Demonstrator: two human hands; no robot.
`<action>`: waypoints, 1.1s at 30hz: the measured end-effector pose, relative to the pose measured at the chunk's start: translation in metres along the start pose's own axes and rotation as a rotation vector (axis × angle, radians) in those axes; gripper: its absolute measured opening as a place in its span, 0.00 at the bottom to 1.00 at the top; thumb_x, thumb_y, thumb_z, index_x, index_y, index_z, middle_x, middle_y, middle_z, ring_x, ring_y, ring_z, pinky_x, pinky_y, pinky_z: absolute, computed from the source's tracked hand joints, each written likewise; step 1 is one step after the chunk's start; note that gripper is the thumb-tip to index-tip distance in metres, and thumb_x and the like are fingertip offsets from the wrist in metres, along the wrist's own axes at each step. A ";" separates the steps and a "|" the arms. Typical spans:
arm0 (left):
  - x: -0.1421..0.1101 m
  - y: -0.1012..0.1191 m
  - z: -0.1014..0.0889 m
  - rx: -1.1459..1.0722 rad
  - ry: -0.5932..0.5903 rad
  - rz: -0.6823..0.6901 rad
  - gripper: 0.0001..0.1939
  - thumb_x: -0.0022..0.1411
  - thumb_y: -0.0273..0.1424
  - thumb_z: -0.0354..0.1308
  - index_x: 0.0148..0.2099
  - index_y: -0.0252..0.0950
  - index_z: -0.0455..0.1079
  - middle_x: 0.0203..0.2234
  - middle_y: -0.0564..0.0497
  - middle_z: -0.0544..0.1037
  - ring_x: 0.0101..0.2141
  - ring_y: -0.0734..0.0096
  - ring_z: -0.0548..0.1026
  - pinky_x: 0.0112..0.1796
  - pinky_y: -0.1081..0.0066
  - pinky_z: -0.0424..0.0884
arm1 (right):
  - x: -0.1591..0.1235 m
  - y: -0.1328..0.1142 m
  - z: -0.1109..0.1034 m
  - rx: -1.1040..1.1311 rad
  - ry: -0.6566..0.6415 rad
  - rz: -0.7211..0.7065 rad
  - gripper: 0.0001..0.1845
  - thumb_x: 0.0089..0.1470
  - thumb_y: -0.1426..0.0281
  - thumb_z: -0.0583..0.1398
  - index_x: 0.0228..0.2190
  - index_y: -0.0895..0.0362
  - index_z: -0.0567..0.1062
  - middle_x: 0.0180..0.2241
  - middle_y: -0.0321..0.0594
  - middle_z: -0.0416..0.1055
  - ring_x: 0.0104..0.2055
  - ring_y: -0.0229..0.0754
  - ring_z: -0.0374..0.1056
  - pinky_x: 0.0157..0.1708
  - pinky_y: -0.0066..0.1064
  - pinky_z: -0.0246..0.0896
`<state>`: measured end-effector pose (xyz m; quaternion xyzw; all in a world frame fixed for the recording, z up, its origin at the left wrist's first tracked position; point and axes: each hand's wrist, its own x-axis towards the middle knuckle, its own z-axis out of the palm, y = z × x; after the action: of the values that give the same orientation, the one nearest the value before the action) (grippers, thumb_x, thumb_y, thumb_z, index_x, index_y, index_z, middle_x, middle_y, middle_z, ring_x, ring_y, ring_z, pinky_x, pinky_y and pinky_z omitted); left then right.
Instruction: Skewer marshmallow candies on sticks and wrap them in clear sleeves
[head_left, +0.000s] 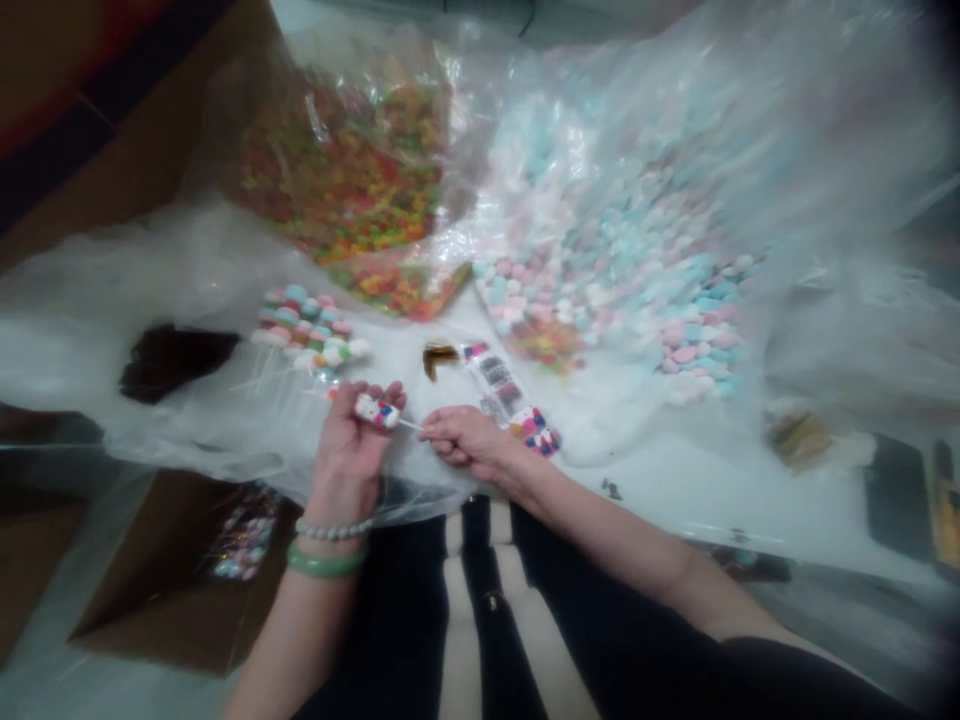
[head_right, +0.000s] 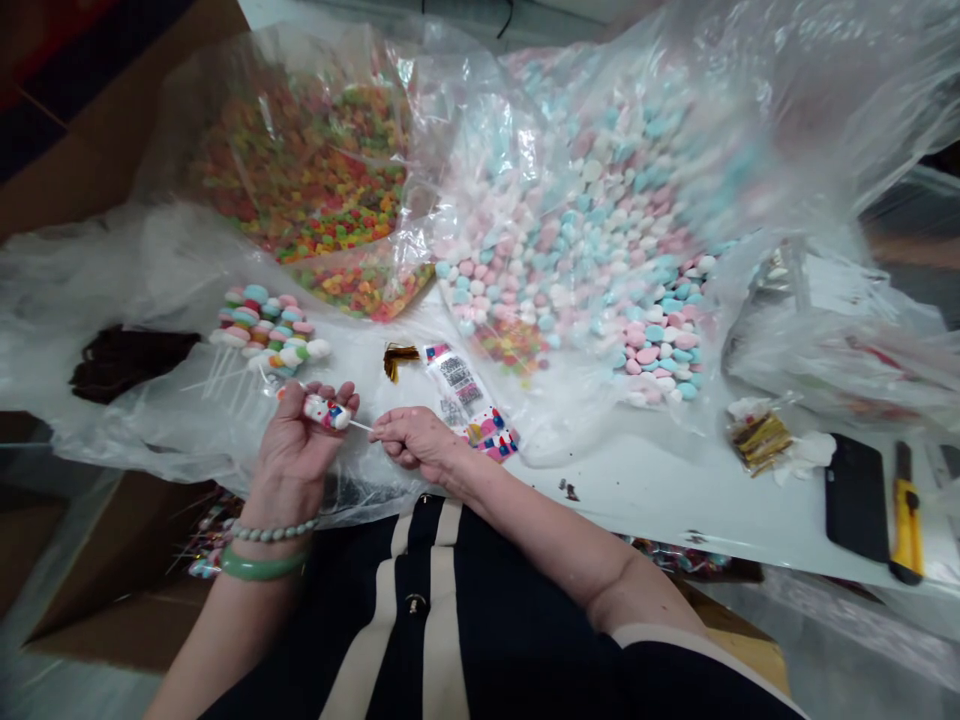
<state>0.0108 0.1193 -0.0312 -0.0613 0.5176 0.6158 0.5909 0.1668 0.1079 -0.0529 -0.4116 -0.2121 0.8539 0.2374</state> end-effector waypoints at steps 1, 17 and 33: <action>-0.001 0.000 0.000 -0.006 -0.034 -0.001 0.12 0.64 0.33 0.57 0.29 0.34 0.68 0.21 0.52 0.73 0.33 0.61 0.79 0.37 0.60 0.77 | 0.000 -0.001 0.000 0.003 0.001 -0.003 0.05 0.42 0.76 0.63 0.24 0.59 0.70 0.12 0.24 0.56 0.12 0.25 0.43 0.11 0.19 0.31; 0.003 0.008 0.003 0.037 0.021 0.048 0.13 0.66 0.25 0.52 0.28 0.34 0.67 0.24 0.51 0.75 0.33 0.67 0.79 0.38 0.65 0.78 | 0.000 -0.006 0.001 -0.082 0.101 -0.024 0.04 0.43 0.74 0.63 0.24 0.59 0.71 0.11 0.24 0.58 0.12 0.26 0.45 0.12 0.20 0.34; 0.002 0.003 0.006 0.141 0.135 0.161 0.03 0.61 0.28 0.57 0.33 0.36 0.68 0.29 0.52 0.76 0.32 0.64 0.80 0.33 0.66 0.77 | 0.001 -0.002 0.004 -0.157 0.119 -0.012 0.03 0.45 0.75 0.62 0.23 0.58 0.71 0.10 0.25 0.57 0.13 0.27 0.47 0.13 0.21 0.36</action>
<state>0.0109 0.1251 -0.0282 -0.0192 0.6017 0.6176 0.5061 0.1640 0.1093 -0.0502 -0.4776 -0.2663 0.8073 0.2218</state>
